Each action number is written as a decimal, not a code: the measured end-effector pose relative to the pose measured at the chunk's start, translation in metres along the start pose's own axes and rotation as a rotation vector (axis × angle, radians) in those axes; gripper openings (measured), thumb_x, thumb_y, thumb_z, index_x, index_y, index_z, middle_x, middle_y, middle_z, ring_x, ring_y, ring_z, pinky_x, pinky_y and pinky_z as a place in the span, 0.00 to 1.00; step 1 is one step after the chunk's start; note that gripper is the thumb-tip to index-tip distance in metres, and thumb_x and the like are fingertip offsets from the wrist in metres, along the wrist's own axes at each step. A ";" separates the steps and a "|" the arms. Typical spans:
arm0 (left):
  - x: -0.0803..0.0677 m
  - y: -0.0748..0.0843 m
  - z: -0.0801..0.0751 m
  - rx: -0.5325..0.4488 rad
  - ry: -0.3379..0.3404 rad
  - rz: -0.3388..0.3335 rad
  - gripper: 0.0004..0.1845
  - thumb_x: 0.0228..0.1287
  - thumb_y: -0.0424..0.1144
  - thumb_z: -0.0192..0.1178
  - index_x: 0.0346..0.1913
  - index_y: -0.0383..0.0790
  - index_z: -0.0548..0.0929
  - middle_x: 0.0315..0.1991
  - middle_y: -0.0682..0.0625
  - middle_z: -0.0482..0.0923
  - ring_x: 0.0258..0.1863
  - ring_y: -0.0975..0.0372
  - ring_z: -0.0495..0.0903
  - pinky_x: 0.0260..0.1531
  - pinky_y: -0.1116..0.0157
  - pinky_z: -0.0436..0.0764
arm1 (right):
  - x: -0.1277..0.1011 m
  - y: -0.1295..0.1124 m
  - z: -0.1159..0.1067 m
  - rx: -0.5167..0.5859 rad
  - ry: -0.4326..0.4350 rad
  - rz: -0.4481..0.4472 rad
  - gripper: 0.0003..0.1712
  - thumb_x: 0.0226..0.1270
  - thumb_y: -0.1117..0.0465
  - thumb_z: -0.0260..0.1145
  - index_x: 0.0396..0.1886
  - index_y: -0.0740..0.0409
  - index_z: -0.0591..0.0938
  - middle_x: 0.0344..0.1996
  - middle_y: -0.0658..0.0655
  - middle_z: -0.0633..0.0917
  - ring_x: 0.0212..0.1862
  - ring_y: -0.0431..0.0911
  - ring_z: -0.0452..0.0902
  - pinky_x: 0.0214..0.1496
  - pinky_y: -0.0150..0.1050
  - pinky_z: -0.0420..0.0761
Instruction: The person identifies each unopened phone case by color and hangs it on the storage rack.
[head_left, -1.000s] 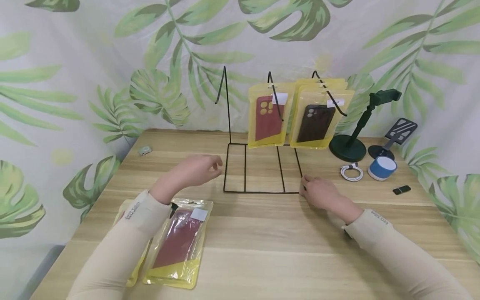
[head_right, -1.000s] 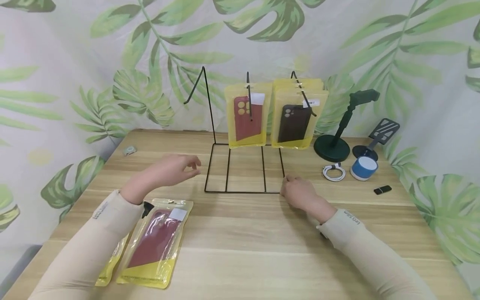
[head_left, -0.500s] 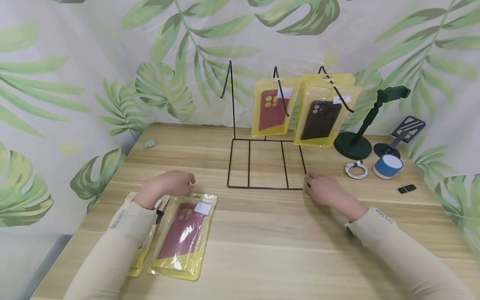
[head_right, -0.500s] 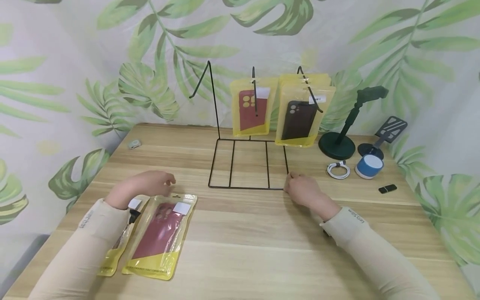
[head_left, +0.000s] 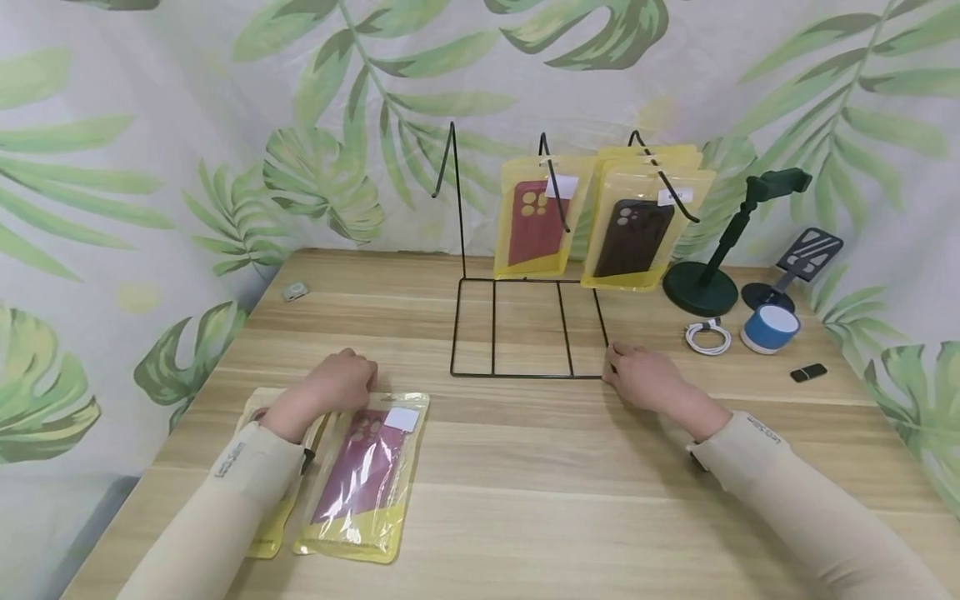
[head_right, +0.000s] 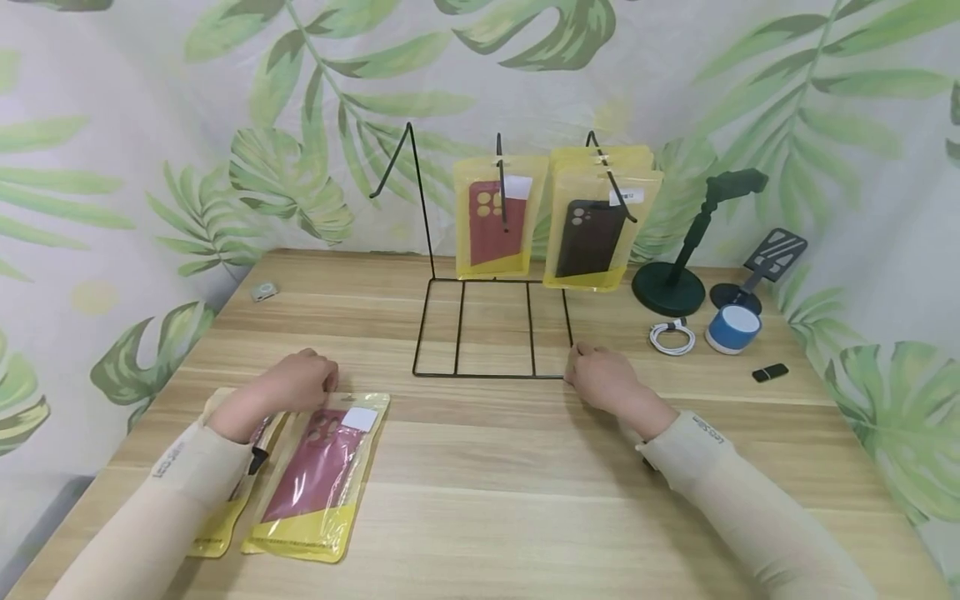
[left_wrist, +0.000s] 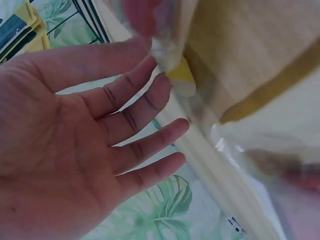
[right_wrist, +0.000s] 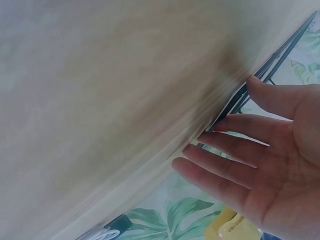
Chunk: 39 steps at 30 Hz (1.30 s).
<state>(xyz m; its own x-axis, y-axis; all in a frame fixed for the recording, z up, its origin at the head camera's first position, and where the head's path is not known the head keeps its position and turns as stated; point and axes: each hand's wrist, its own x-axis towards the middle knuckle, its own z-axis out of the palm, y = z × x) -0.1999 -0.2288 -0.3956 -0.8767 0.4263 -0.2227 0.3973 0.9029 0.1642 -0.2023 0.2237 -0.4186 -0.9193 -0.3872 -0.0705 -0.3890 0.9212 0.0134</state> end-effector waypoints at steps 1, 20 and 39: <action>-0.001 0.000 0.001 0.006 0.011 0.000 0.07 0.45 0.27 0.58 0.28 0.40 0.82 0.29 0.51 0.81 0.36 0.53 0.74 0.40 0.53 0.77 | 0.000 0.000 0.000 0.002 0.001 0.001 0.29 0.74 0.53 0.59 0.64 0.71 0.75 0.63 0.70 0.77 0.60 0.65 0.77 0.58 0.58 0.80; -0.002 -0.006 -0.006 -0.267 0.169 0.016 0.02 0.69 0.33 0.56 0.38 0.38 0.77 0.34 0.46 0.83 0.26 0.61 0.76 0.33 0.58 0.79 | 0.000 0.002 0.001 0.003 0.030 -0.011 0.27 0.73 0.54 0.60 0.62 0.71 0.77 0.61 0.70 0.79 0.59 0.64 0.78 0.59 0.57 0.79; 0.005 0.042 -0.018 -0.669 0.460 0.232 0.14 0.69 0.27 0.58 0.54 0.29 0.71 0.36 0.39 0.84 0.32 0.63 0.78 0.32 0.70 0.77 | 0.000 0.002 0.000 0.011 -0.001 0.005 0.28 0.75 0.53 0.59 0.64 0.71 0.75 0.63 0.70 0.77 0.60 0.65 0.77 0.59 0.58 0.79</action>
<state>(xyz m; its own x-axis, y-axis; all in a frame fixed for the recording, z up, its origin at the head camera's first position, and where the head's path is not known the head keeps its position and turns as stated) -0.1922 -0.1897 -0.3724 -0.8731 0.4013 0.2768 0.4641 0.5102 0.7241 -0.2036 0.2257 -0.4184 -0.9213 -0.3822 -0.0720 -0.3834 0.9236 0.0024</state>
